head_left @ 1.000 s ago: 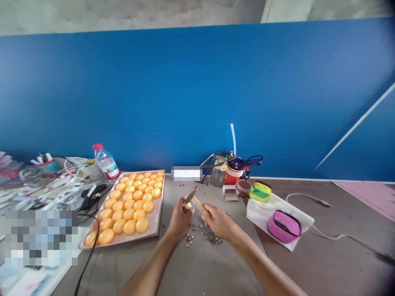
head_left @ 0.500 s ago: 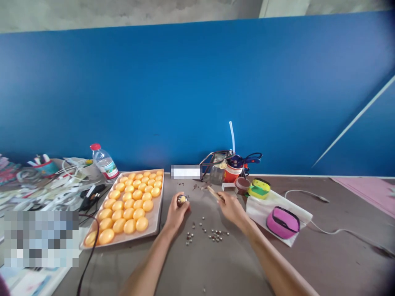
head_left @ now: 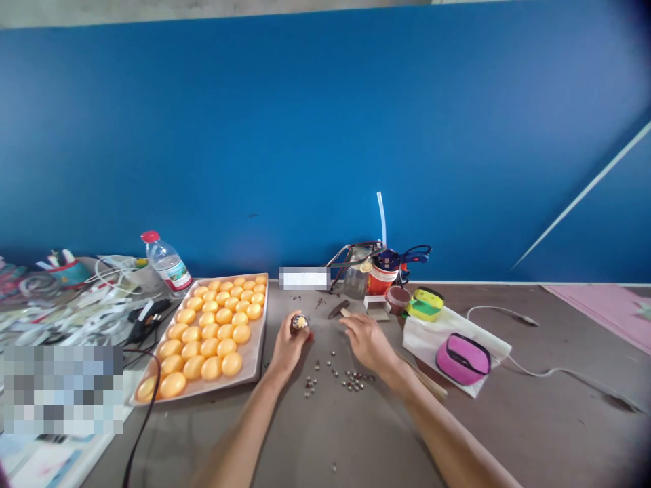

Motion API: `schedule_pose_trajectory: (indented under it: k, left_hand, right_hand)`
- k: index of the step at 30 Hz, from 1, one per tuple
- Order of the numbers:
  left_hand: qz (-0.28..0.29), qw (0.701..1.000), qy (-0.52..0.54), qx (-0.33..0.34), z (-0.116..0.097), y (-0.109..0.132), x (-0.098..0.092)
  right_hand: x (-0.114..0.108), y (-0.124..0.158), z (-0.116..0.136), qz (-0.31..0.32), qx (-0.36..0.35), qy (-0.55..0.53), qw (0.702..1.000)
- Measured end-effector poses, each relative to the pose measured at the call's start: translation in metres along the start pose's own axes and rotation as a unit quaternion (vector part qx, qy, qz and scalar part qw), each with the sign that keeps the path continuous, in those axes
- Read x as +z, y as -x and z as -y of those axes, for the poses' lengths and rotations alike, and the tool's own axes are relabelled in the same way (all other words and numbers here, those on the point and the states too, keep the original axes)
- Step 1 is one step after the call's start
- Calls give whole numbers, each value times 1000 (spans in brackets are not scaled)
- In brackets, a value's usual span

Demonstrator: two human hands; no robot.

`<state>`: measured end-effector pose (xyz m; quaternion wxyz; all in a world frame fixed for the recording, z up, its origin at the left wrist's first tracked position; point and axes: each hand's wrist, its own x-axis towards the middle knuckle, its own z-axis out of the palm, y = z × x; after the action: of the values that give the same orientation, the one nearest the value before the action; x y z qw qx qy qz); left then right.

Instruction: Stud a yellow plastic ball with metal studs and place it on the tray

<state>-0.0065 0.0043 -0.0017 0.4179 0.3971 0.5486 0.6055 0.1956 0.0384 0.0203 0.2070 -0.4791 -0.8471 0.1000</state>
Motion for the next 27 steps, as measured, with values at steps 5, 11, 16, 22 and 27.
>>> schedule_pose_trajectory:
  k: [5,11,16,22,27]
  left_hand:
    - [28,988,-138,62,1,1,-1]
    - [59,972,-210,93,-3,8,3]
    - [69,970,-216,86,-2,7,3]
    - [70,970,-220,76,1,8,5]
    - [70,971,-217,76,2,8,6]
  right_hand:
    - [8,5,15,102,-94,-15,990]
    - [17,7,20,103,-88,-19,991]
    - [18,4,18,14,3,-190,982]
    - [18,0,19,22,149,-459,875]
    - [9,0,26,13,171,-579,797]
